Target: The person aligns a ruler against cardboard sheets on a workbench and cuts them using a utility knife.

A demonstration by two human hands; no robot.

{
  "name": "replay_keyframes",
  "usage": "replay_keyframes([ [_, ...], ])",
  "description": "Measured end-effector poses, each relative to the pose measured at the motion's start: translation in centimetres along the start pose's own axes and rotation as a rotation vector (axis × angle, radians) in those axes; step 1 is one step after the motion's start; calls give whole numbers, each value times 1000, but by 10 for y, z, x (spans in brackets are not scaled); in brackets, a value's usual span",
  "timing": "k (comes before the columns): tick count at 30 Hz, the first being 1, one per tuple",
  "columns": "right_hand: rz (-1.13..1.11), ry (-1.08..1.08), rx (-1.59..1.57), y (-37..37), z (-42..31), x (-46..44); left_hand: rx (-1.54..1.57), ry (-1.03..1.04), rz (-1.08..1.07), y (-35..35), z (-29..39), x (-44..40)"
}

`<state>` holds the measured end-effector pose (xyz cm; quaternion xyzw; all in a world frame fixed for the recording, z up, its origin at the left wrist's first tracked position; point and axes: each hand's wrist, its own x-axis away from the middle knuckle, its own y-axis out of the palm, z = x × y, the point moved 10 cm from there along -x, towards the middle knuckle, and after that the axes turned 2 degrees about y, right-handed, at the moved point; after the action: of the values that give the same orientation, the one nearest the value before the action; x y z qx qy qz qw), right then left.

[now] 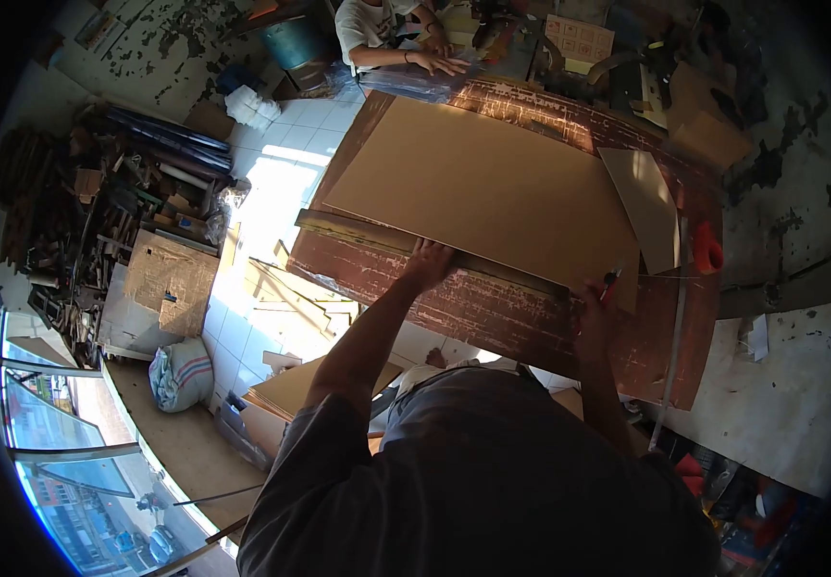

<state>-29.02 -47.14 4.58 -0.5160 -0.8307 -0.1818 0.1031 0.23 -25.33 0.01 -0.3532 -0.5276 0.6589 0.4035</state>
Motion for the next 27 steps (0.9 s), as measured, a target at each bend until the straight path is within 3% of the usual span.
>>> replay_keyframes([
  [4,5,31,-3,6,-6,3,10,12,-115,3,0,-7],
  [8,55,7,27,9,-24,10,110,8,-29,-8,-3,-14],
  [11,51,18,49,12,-29,12,126,17,-133,-23,8,-12],
  [14,34,-6,46,10,-28,7,153,24,-3,-35,10,-10],
  [17,-19,32,46,4,-12,-2,304,-62,-164,-24,8,-3],
  [20,-103,48,-5,-4,4,-12,319,52,-211,-22,21,16],
  [22,-140,167,82,-9,22,-11,353,165,-4,-42,31,32],
  [24,-109,196,129,-21,25,0,287,220,-11,-51,35,45],
  [26,-77,220,180,-50,43,0,306,72,-310,-48,36,59],
  [27,-120,225,203,-76,71,-18,303,72,-341,-53,38,66],
])
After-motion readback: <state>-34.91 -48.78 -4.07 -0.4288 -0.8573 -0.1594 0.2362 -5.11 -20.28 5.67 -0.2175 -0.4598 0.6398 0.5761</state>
